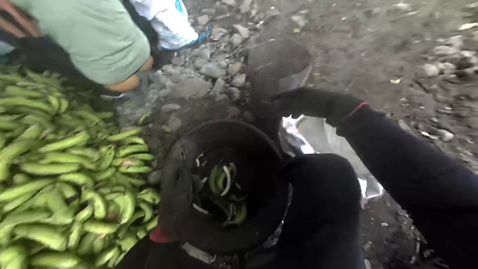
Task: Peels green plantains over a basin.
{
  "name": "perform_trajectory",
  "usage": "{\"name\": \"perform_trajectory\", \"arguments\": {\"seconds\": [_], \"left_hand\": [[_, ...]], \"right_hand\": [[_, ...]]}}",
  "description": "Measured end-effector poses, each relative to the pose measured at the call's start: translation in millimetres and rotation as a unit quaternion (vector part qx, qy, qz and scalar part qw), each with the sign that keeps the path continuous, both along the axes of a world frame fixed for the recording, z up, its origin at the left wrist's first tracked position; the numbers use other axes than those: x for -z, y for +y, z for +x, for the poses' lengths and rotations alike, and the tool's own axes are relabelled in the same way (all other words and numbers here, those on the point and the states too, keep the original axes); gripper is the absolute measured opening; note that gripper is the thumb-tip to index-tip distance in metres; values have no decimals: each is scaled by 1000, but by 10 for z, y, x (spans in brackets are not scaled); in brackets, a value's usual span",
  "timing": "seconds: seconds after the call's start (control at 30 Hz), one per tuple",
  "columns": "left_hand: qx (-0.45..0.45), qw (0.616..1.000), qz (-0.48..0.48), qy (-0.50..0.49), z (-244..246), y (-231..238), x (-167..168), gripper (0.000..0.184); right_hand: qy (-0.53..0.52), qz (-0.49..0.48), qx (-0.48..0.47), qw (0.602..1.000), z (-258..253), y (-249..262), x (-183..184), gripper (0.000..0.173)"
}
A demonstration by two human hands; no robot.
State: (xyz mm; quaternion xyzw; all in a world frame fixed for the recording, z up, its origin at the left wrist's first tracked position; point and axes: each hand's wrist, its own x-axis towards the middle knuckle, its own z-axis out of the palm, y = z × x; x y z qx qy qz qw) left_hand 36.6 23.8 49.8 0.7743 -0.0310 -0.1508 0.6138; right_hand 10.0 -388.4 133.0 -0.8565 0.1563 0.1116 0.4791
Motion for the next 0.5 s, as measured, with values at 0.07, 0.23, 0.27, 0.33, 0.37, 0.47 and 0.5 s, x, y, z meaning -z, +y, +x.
{"name": "perform_trajectory", "arguments": {"seconds": [0.07, 0.23, 0.27, 0.33, 0.37, 0.47, 0.5], "left_hand": [[26, 987, 118, -109, 20, 121, -212, 41], [97, 861, 410, -285, 95, 549, -248, 50], [91, 874, 390, -275, 99, 603, -210, 50], [55, 928, 289, -228, 72, 639, -214, 47], [15, 965, 197, -172, 55, 614, -267, 43], [-71, 996, -4, -54, 50, 599, -442, 40], [-81, 995, -25, -46, 49, 624, -487, 42]], "right_hand": [[-26, 28, -46, 998, 188, 355, -94, 28], [-150, -24, -218, 964, 598, 1161, 969, 33], [-74, -55, -227, 969, 576, 1368, 1051, 33], [102, -88, -239, 962, 521, 1822, 1205, 32], [144, -85, -256, 952, 485, 1963, 1463, 34], [210, -85, -288, 930, 319, 2172, 2208, 40], [209, -81, -276, 935, 282, 2236, 2330, 39]]}}
